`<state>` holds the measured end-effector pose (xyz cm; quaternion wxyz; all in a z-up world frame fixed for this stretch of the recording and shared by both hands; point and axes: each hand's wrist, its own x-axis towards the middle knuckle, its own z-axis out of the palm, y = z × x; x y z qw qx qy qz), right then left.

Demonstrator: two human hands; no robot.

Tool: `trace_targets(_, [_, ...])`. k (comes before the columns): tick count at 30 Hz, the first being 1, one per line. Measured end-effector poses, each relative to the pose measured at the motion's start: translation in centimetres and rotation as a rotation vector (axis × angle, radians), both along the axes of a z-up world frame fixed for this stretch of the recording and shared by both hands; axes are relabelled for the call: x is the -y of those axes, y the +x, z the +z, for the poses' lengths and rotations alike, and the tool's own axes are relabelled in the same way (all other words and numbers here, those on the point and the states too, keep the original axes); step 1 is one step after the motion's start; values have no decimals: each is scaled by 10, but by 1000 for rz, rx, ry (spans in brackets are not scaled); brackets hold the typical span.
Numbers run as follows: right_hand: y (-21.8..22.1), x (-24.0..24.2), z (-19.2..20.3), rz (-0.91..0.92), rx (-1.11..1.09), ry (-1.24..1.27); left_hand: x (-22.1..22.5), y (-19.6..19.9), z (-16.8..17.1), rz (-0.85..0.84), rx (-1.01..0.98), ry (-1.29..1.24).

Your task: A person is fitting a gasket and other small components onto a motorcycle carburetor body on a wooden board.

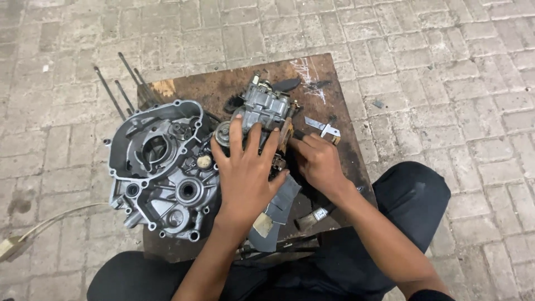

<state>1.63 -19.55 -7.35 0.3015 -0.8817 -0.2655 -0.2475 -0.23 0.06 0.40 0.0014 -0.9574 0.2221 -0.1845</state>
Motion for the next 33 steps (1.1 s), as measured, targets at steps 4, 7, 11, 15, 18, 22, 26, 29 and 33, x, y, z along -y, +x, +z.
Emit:
trace_targets(4, [-1, 6, 32, -56, -656, 365, -1, 1, 1, -15, -30, -55])
trace_targets(7, [0, 24, 39, -4, -1182, 824, 1, 1, 0, -10, -53, -38])
trace_targets(11, [3, 27, 51, -206, -850, 673, -1, 0, -1, 3, -94, -31])
trace_targets(15, [5, 35, 47, -287, -661, 727, 0, 2, -4, -5, -49, -20])
trace_targets(18, [6, 46, 29, -217, -665, 618, 1, 2, -3, 11, -73, 2])
trace_targets(22, [8, 41, 30, -97, -671, 628, 0, 2, -2, -1, -79, -1])
trace_targets(26, [9, 42, 25, -77, -677, 657, 0, 2, -2, -2, -84, -7])
trace_targets(29, [12, 39, 25, -120, -786, 724, 1, 2, -2, 12, -118, 8])
trace_targets(33, [15, 40, 23, -168, -912, 503, 1, 2, -3, 17, -86, 24])
